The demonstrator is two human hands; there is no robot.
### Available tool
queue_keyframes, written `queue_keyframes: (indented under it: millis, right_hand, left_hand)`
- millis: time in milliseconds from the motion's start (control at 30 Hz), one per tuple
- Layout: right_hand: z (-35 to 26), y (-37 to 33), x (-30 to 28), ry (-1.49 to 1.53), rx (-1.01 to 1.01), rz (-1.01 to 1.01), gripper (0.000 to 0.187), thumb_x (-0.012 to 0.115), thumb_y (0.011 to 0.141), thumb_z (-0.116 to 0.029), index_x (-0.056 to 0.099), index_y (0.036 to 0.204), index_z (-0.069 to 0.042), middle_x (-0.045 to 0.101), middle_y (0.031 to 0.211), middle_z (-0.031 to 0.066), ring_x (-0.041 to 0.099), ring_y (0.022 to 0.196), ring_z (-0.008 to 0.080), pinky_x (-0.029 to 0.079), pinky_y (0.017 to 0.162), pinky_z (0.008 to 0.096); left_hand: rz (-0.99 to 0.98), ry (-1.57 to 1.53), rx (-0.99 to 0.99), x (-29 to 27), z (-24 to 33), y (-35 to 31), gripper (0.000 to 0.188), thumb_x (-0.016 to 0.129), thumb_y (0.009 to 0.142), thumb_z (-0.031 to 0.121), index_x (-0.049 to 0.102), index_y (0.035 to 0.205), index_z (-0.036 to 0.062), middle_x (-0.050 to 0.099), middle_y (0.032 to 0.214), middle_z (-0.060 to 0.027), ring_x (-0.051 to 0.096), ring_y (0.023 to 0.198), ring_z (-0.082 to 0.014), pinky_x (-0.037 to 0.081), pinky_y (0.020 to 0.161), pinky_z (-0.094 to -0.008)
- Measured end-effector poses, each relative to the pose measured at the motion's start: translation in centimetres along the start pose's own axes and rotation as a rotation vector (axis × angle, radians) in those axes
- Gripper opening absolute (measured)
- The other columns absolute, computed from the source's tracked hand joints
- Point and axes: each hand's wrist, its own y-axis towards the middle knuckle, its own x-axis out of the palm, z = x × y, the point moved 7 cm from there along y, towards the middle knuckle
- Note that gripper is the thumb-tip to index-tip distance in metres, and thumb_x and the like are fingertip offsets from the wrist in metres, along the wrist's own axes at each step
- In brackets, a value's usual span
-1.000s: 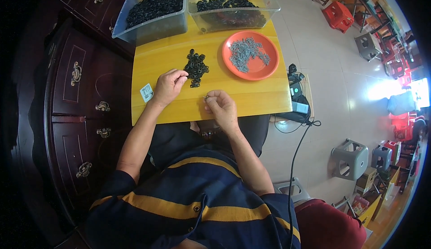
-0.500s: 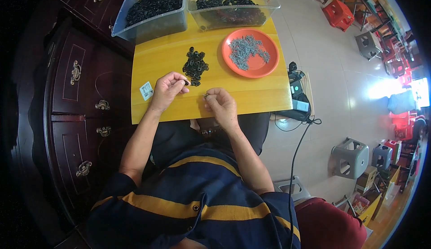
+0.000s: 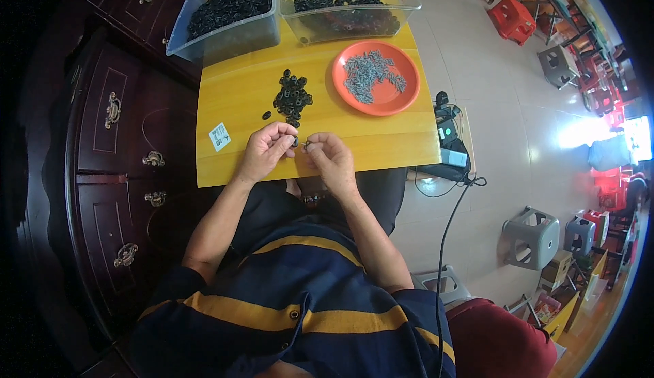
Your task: The person assembles small plastic electrical connector components by hand, inserting metal terminals into plastic housings.
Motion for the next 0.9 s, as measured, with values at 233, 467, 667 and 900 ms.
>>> queue_keyframes:
  millis: [233,467,667,900]
  right_hand:
    - [0.1,-0.2,-0.1,0.003,-0.007,0.012,0.013,0.061,0.097,-0.011,0.06,0.107,-0.002,0.067,0.089,0.0017,0.06,0.073,0.0062,0.049,0.069,0.0209]
    - [0.0,-0.3,-0.1,-0.006,0.0,0.019,0.013,0.061,0.097,-0.01,0.061,0.106,-0.002,0.067,0.088,0.0007,0.06,0.074,0.0058,0.05,0.07,0.0209]
    - [0.2,-0.2,-0.4,-0.027,-0.017,-0.002,0.015,0.06,0.096,-0.009,0.06,0.108,0.0,0.068,0.089,0.0041,0.062,0.077,0.0084,0.051,0.07,0.0236]
    - [-0.2,-0.3,-0.1,-0.029,-0.009,0.012,0.012,0.062,0.096,-0.009,0.062,0.106,-0.002,0.067,0.086,0.0002,0.06,0.073,0.005,0.049,0.068,0.0205]
  left_hand:
    - [-0.001,0.141,0.04,0.6,0.9,-0.1,0.014,0.058,0.098,0.01,0.064,0.104,-0.0005,0.066,0.082,-0.0015,0.063,0.069,-0.0067,0.052,0.064,-0.0219]
    - [-0.02,0.171,0.024,0.7,1.2,-0.3,0.015,0.056,0.099,0.01,0.064,0.107,-0.0001,0.064,0.086,-0.0001,0.061,0.072,-0.0059,0.05,0.067,-0.0206]
    - [-0.016,0.187,0.065,0.8,1.5,0.0,0.013,0.058,0.098,0.01,0.066,0.104,0.0007,0.066,0.081,-0.0016,0.063,0.068,-0.0072,0.052,0.063,-0.0226]
    - [-0.025,0.269,0.118,1.3,2.1,0.3,0.013,0.06,0.095,0.008,0.068,0.101,0.0003,0.065,0.074,-0.0027,0.062,0.065,-0.0086,0.05,0.06,-0.0242]
